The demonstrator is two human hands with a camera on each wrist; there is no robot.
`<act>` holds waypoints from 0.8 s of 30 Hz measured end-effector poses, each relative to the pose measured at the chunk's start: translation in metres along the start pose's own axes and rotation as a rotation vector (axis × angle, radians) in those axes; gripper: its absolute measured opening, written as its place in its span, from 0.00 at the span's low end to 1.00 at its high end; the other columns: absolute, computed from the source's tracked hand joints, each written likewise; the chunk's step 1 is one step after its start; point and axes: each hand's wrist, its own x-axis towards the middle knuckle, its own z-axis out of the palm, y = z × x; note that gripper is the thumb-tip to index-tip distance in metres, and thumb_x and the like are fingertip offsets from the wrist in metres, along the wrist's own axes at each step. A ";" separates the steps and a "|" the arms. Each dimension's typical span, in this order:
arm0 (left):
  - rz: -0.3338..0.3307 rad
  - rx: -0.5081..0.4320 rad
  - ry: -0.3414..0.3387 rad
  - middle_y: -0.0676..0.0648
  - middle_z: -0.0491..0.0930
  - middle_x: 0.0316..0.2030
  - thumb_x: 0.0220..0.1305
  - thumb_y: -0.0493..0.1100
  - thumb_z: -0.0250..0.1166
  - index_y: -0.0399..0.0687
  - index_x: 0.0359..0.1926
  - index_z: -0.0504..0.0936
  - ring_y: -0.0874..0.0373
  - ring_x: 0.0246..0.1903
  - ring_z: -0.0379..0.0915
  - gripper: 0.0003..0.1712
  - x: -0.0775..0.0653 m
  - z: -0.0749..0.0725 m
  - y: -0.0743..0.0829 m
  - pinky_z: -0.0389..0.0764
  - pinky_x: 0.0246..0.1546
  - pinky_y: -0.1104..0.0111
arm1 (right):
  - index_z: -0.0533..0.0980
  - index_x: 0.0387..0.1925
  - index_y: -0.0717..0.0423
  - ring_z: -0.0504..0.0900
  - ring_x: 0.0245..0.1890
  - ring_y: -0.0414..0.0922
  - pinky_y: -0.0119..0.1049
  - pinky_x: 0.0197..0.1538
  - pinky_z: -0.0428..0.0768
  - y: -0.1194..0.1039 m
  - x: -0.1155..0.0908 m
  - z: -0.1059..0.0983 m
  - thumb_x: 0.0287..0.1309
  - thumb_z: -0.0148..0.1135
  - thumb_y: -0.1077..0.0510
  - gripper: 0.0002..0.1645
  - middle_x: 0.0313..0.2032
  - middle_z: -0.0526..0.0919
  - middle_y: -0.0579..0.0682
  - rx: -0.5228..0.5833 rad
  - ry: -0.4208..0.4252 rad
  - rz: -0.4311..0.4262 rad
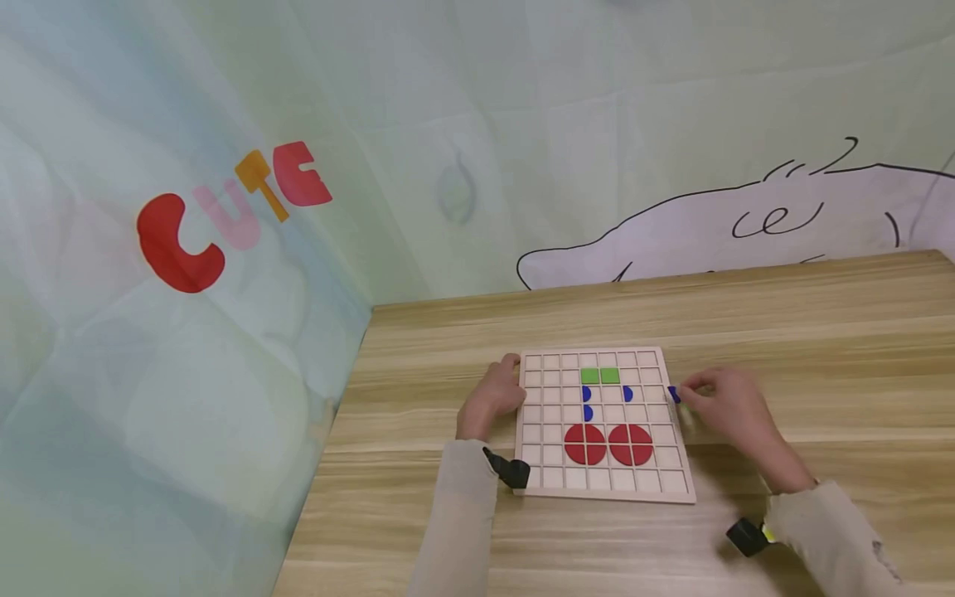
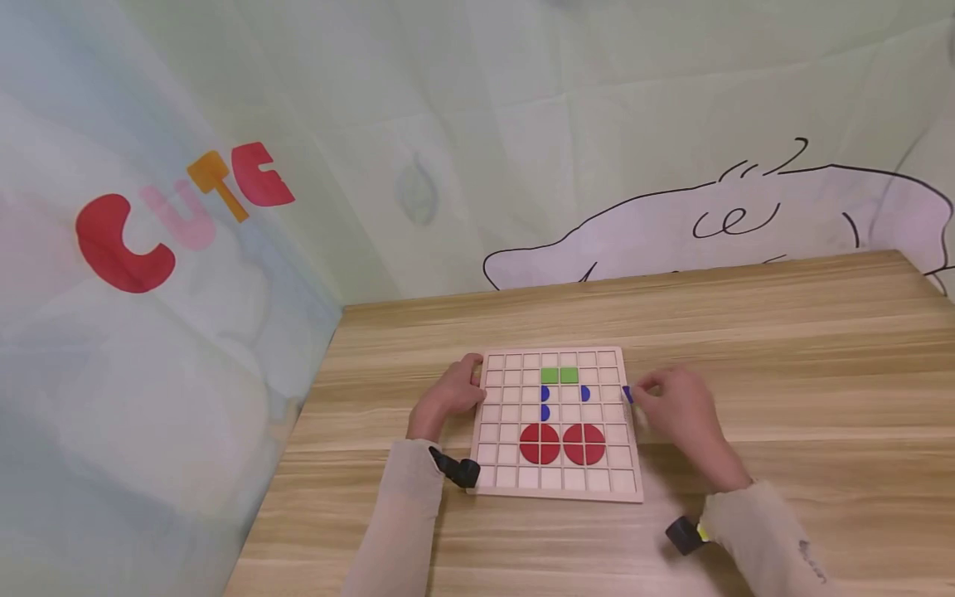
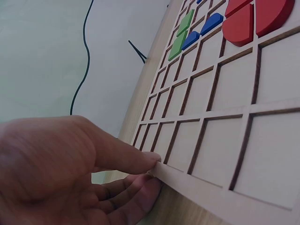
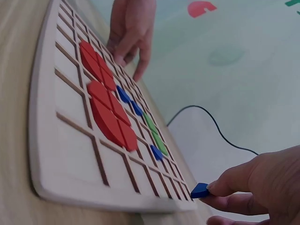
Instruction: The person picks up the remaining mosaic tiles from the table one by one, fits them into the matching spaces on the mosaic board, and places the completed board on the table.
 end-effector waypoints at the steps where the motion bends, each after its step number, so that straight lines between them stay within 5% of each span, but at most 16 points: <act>1: 0.000 0.000 0.000 0.39 0.69 0.58 0.61 0.31 0.49 0.46 0.71 0.56 0.51 0.46 0.65 0.36 0.000 0.000 0.000 0.66 0.43 0.61 | 0.83 0.32 0.65 0.77 0.40 0.58 0.47 0.39 0.73 -0.003 -0.001 0.003 0.56 0.63 0.58 0.12 0.38 0.83 0.65 0.003 -0.006 -0.001; 24: -0.014 0.000 -0.008 0.39 0.68 0.58 0.62 0.32 0.50 0.48 0.72 0.56 0.51 0.47 0.66 0.36 0.000 0.000 0.000 0.67 0.46 0.60 | 0.84 0.26 0.60 0.70 0.50 0.64 0.62 0.51 0.63 -0.038 -0.003 0.042 0.54 0.64 0.58 0.09 0.46 0.78 0.66 -0.079 -0.038 0.058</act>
